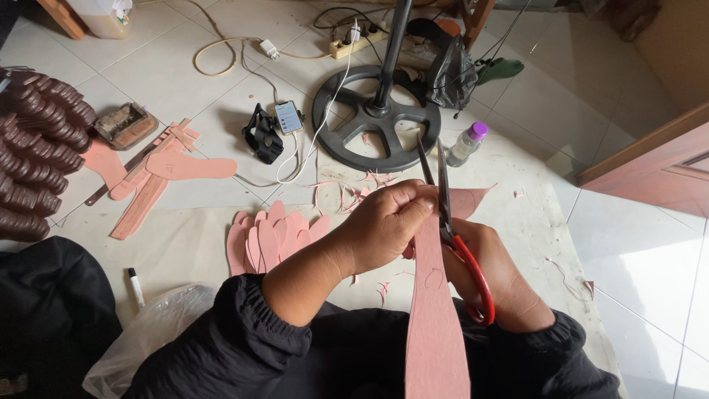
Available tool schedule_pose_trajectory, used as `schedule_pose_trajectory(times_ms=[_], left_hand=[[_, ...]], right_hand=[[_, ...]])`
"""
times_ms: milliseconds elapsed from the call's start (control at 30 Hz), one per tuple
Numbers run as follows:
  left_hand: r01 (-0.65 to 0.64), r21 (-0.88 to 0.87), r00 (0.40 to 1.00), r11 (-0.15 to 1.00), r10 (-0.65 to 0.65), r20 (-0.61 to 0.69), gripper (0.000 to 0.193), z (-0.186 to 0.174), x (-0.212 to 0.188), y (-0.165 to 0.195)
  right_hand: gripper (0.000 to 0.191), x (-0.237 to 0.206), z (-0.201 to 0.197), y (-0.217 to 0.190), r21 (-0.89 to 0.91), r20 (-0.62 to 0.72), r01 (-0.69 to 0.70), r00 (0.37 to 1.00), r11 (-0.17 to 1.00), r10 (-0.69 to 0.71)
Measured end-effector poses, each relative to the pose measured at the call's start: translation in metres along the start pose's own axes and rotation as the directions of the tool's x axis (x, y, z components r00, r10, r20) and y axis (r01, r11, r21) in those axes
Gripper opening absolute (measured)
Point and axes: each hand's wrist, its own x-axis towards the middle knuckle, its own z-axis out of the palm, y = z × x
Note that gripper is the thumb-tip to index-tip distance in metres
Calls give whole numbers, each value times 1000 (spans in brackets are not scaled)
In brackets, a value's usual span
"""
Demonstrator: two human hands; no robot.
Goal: The person uses red-handled scissors to cut a pink foam sheet into a curved shape, following a pre-drawn outline. They trim the edges carefully and place the finished piece on a pile of similar cutouts on the floor.
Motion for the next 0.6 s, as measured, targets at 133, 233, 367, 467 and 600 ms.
schedule_pose_trajectory(times_ms=[133, 233, 367, 467, 600], left_hand=[[-27, 28, 999, 999, 28, -30, 29, 0, 1, 3], [-12, 97, 999, 995, 16, -49, 29, -2, 0, 4], [-26, 112, 998, 993, 32, -52, 30, -2, 0, 4], [-36, 139, 997, 990, 45, -61, 30, -2, -1, 3], [-44, 142, 996, 989, 55, -76, 30, -4, -1, 1]], right_hand=[[27, 0, -5, -4, -7, 69, -150, 986, 989, 150], [24, 0, -6, -6, 9, 75, -111, 991, 994, 110], [24, 0, -7, -8, 20, 106, -161, 982, 987, 158], [23, 0, -7, -8, 39, 95, -87, 992, 995, 83], [22, 0, -7, -9, 33, 88, -193, 978, 981, 190]])
